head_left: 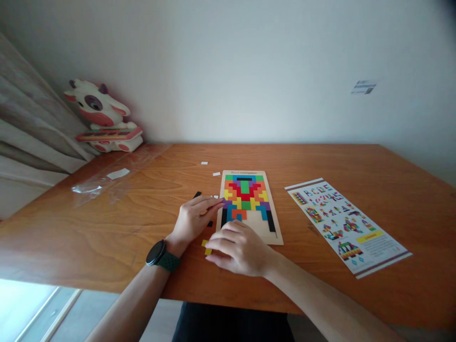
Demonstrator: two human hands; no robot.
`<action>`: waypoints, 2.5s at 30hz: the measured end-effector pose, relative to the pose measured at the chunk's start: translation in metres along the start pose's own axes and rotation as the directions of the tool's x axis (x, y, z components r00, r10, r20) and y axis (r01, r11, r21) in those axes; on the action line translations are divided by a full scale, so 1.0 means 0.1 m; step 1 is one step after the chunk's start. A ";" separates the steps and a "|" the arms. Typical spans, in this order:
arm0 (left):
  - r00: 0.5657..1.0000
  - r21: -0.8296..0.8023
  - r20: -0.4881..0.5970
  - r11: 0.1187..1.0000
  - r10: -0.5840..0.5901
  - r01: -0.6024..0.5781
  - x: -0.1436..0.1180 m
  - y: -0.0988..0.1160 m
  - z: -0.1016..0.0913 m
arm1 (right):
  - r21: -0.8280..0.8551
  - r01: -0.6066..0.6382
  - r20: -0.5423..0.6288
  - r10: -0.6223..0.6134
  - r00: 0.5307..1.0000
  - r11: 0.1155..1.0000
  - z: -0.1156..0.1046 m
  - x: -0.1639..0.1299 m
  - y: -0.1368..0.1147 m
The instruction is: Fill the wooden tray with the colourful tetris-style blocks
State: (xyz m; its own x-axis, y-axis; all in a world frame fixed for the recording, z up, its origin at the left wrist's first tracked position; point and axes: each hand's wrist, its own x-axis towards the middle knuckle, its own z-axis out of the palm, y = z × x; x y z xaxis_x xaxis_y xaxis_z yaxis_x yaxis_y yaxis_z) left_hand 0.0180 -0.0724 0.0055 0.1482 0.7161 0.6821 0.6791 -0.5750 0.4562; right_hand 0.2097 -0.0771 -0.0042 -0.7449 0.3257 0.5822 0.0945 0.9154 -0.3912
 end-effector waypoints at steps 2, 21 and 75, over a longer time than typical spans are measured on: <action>1.000 0.007 0.015 1.000 0.000 0.000 0.01 0.00 0.00 | -0.090 0.022 0.052 -0.017 0.999 0.996 0.09 0.00 -0.05; 0.990 0.032 0.129 0.998 0.055 -0.059 -0.01 -0.09 0.05 | 0.138 -0.243 0.323 0.188 0.928 0.960 0.12 0.05 -0.18; 0.962 0.046 0.259 0.994 0.087 -0.102 -0.01 -0.13 0.00 | 0.539 -0.750 0.180 0.818 0.546 0.383 -0.58 -0.05 0.48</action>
State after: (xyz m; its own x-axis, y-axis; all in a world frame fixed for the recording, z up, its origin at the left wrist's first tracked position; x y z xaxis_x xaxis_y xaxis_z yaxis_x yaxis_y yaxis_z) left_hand 0.0094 -0.0659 -0.0009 0.3877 0.7414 0.5477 0.6931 -0.6262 0.3571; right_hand 0.2559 -0.0207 0.0156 -0.4482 0.8844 -0.1300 0.2388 -0.0216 -0.9708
